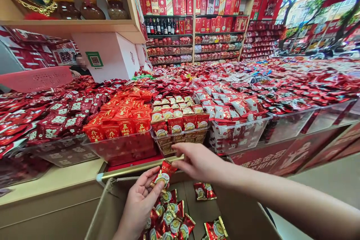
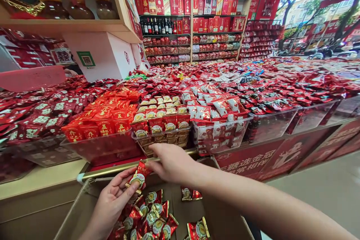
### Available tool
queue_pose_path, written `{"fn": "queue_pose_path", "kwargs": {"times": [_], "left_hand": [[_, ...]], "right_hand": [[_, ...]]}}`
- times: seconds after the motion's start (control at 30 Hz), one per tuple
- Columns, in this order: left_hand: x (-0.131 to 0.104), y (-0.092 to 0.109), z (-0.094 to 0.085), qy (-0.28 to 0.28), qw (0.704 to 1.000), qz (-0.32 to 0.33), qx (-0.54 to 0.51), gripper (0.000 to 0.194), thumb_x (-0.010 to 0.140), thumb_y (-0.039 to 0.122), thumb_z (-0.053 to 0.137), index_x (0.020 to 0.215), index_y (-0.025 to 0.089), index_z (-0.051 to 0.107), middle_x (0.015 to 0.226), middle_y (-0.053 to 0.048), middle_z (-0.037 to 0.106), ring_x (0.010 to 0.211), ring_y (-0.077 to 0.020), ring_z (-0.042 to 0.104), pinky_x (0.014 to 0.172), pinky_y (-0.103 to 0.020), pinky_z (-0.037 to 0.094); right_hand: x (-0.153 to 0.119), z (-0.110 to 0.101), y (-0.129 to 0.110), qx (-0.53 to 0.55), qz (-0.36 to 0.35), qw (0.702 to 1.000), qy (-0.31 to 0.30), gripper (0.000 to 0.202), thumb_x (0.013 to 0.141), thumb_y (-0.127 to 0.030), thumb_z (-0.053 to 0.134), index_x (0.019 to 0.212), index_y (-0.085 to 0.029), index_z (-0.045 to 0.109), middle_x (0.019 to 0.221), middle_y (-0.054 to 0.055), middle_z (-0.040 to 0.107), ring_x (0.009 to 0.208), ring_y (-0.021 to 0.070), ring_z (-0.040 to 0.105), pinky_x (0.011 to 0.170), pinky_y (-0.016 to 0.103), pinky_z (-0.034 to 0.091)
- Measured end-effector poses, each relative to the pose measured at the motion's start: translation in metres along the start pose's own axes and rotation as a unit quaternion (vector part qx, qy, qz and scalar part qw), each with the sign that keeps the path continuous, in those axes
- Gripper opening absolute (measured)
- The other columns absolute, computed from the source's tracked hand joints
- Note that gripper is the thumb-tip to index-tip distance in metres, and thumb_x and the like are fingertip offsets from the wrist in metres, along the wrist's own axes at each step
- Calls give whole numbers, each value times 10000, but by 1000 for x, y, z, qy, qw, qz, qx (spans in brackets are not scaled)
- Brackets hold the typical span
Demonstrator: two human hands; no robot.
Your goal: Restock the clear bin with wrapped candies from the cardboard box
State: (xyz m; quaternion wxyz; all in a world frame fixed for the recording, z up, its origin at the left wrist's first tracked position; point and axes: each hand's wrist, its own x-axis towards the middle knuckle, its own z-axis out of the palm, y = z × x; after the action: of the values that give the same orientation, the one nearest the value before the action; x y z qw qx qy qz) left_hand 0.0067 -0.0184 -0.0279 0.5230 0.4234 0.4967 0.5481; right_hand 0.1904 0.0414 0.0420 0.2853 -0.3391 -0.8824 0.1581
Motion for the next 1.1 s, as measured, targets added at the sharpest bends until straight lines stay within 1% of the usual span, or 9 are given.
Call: {"fn": "queue_pose_path", "kwargs": {"times": [0.1, 0.2, 0.27, 0.37, 0.47, 0.53, 0.73, 0.97, 1.1], "left_hand": [[0, -2, -1, -20, 1000, -4, -13, 386, 628, 245, 700, 979, 188, 551, 901, -25, 699, 887, -183, 624, 715, -207, 505], [-1, -4, -1, -22, 999, 9, -22, 413, 630, 254, 699, 1002, 204, 528, 882, -14, 692, 838, -168, 635, 692, -207, 506], [-2, -3, -1, -5, 1000, 23, -13, 432, 644, 280, 684, 1030, 220, 499, 863, -7, 687, 721, -143, 649, 590, -188, 506], [-3, -2, 2, 33, 999, 38, 12, 405, 652, 321, 666, 1008, 210, 507, 757, 5, 682, 554, -105, 617, 486, -166, 471], [-4, -2, 6, 64, 997, 45, 18, 393, 628, 336, 674, 967, 192, 537, 672, 19, 661, 514, -95, 587, 509, -175, 467], [-5, -4, 7, 68, 996, 48, 18, 388, 618, 335, 675, 955, 191, 548, 647, 27, 645, 516, -97, 577, 522, -183, 464], [-7, -9, 5, 26, 998, 36, 46, 368, 653, 352, 636, 972, 191, 547, 627, 30, 602, 532, -111, 544, 519, -212, 441], [-13, -5, 12, 34, 998, 47, 40, 311, 659, 320, 610, 937, 184, 573, 588, 35, 573, 503, -109, 515, 497, -217, 411], [-14, -3, 12, 28, 998, 47, 44, 309, 661, 312, 602, 941, 184, 577, 587, 34, 563, 513, -114, 517, 513, -226, 419]], "right_hand": [[-8, 30, 3, 100, 56, 992, -57, 220, 763, -328, 500, 897, -166, 565, 716, 8, 616, 592, 98, 516, 512, 187, 359], [-5, 32, 3, 102, 45, 992, -64, 157, 764, -286, 498, 732, -161, 587, 630, -4, 598, 546, 84, 493, 484, 178, 333], [3, 15, -1, 90, 14, 995, -41, 145, 759, -266, 506, 723, -158, 596, 627, -1, 602, 546, 83, 495, 497, 181, 338], [24, -27, -8, 96, -22, 994, 48, 136, 770, -231, 494, 754, -150, 601, 675, 8, 614, 607, 86, 516, 565, 191, 367], [57, -65, -8, 73, -46, 984, 154, 140, 775, -210, 485, 797, -136, 603, 703, 13, 612, 635, 85, 513, 601, 199, 374], [81, -77, -2, 25, -53, 983, 176, 150, 769, -201, 488, 816, -138, 616, 704, 14, 617, 633, 89, 511, 604, 208, 369], [126, -67, 12, -104, -68, 991, 56, 187, 758, -172, 484, 839, -159, 652, 782, 46, 652, 691, 125, 549, 646, 237, 374], [132, -55, 9, -178, -63, 981, -43, 218, 762, -197, 482, 899, -165, 649, 829, 50, 660, 739, 144, 564, 640, 237, 379], [137, -50, 11, -170, -42, 982, -78, 183, 733, -211, 523, 848, -179, 661, 790, 21, 667, 723, 132, 568, 623, 215, 380]]}}
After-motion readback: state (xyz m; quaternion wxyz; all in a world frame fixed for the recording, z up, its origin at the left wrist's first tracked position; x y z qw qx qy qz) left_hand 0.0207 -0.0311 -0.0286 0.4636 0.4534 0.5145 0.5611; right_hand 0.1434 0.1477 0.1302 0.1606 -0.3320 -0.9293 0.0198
